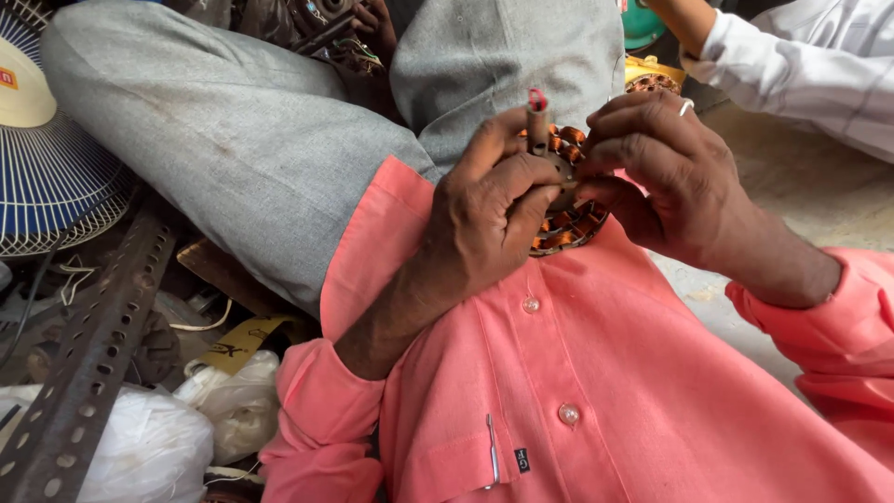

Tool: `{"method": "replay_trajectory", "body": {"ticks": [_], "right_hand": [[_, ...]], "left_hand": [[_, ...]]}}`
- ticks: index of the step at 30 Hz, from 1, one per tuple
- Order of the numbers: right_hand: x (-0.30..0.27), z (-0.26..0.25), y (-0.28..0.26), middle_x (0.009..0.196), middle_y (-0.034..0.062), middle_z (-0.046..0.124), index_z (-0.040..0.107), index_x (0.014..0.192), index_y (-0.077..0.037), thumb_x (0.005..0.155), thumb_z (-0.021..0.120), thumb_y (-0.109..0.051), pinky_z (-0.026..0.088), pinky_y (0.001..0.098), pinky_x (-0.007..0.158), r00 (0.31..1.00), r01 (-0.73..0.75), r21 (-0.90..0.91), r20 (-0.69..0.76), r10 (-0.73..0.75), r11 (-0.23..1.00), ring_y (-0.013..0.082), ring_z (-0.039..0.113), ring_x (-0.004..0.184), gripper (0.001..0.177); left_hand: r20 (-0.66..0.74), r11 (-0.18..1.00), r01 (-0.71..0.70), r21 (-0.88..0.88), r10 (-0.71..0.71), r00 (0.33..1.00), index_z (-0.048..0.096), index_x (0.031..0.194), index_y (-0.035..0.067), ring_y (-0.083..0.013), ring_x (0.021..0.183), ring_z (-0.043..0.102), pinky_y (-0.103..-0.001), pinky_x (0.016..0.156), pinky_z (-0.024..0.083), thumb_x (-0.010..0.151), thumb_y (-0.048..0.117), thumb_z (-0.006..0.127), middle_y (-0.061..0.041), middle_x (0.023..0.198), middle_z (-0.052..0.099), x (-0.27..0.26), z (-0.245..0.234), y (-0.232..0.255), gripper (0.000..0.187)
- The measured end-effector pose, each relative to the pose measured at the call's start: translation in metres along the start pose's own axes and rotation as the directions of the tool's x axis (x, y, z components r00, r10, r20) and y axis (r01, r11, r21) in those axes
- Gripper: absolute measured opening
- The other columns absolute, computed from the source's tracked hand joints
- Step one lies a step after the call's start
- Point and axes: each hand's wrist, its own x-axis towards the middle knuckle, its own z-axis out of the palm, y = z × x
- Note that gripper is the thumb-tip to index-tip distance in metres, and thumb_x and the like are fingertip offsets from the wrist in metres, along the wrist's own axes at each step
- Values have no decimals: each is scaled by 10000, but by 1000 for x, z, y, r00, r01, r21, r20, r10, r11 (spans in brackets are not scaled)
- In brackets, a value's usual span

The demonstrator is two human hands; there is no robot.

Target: Repairing the copper winding and wiring of a ceiling fan motor stator.

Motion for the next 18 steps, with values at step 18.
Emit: {"method": "replay_trajectory", "body": {"ticks": [18], "right_hand": [[-1, 5, 13, 1253, 176, 617, 678, 1013, -2, 900, 744, -105, 518, 438, 920, 947, -316, 295, 152, 282, 902, 335, 626, 1108, 166]], "left_hand": [[19, 997, 67, -37, -66, 998, 719, 1024, 9, -186, 1060, 689, -278, 934, 578, 921, -14, 711, -156, 1399, 563, -7, -11, 5, 107]]}}
